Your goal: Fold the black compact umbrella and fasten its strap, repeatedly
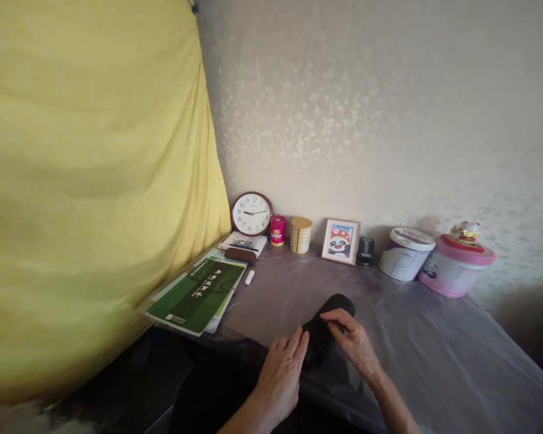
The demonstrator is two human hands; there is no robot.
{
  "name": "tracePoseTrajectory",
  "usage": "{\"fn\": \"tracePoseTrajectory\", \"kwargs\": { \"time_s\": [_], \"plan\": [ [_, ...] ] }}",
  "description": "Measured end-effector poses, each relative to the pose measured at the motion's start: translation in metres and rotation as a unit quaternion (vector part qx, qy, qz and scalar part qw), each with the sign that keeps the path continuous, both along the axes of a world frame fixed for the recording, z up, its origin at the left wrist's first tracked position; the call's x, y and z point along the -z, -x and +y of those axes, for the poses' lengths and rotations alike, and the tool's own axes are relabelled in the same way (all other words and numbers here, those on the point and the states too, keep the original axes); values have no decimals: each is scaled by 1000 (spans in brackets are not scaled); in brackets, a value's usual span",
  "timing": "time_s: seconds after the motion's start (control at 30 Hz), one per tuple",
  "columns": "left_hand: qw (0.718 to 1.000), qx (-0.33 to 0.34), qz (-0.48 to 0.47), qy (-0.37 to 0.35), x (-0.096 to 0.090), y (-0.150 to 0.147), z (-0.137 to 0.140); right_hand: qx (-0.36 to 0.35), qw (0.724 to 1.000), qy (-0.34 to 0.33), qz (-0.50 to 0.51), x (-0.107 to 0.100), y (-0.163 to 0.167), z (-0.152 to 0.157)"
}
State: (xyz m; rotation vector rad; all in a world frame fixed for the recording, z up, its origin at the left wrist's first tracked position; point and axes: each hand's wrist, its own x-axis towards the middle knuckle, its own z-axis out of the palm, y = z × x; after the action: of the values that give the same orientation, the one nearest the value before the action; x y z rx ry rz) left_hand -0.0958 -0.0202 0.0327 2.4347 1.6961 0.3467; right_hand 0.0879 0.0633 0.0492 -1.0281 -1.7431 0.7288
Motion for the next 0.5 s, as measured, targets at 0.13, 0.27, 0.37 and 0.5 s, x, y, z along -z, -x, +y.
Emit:
{"fn": "tracePoseTrajectory", "kwargs": {
  "time_s": [0.13,0.27,0.37,0.5],
  "plan": [
    [999,-26,8,29,-2,0,-1,30,998,54,29,-4,-29,-15],
    [997,-23,-41,62,1,3,-1,106,987,95,75,5,-63,-23],
    [989,-30,-117,87,2,6,2,145,977,114,104,22,-84,-23],
    [965,-65,-212,138,-3,12,10,163,974,132,86,44,-98,-23]
  ]
}}
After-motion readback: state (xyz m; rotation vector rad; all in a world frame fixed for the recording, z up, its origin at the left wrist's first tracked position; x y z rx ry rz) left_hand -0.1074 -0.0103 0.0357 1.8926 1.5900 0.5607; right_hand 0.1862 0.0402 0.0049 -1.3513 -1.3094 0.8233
